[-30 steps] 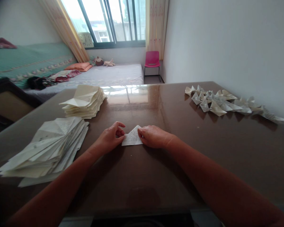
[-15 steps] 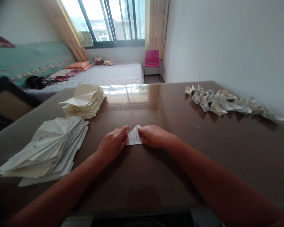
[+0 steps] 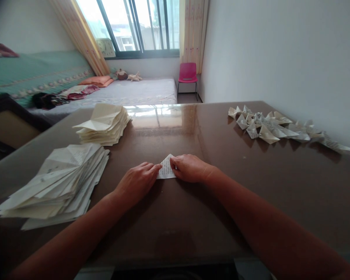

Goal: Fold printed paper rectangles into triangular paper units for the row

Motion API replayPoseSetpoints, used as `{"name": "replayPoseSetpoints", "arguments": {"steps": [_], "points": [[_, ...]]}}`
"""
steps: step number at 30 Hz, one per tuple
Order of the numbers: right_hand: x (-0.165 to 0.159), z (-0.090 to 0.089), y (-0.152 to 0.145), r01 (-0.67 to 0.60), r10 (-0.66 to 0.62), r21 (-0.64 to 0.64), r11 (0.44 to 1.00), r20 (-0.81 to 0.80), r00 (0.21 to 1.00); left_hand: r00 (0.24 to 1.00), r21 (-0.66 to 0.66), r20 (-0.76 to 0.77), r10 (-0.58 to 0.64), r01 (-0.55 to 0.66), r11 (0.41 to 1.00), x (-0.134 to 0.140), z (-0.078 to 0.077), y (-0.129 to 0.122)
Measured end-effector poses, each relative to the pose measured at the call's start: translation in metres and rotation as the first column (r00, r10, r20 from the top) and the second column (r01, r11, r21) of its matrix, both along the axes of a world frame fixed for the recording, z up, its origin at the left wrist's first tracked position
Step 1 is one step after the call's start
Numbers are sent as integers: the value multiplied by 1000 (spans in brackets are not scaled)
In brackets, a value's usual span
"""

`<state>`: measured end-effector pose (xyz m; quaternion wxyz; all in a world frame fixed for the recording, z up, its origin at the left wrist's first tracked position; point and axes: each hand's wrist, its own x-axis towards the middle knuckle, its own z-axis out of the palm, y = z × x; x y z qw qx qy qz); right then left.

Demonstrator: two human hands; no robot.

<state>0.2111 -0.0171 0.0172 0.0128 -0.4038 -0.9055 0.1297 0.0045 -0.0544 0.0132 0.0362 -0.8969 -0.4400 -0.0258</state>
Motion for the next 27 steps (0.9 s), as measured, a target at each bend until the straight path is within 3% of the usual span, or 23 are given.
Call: {"name": "replayPoseSetpoints", "arguments": {"steps": [12,20,27], "points": [[0,1,0,0,0,-2,1000,-7,1000,998,60,-32,50,-48,997,9,-6,-9],[0,1,0,3,-3,-11,1000,-9,1000,988,123,-153,-12,31,992,12,-4,-13],[1,-1,2,-13,12,-18,1000,-53,999,978,65,-208,18,-5,998,16,-2,-19]]}}
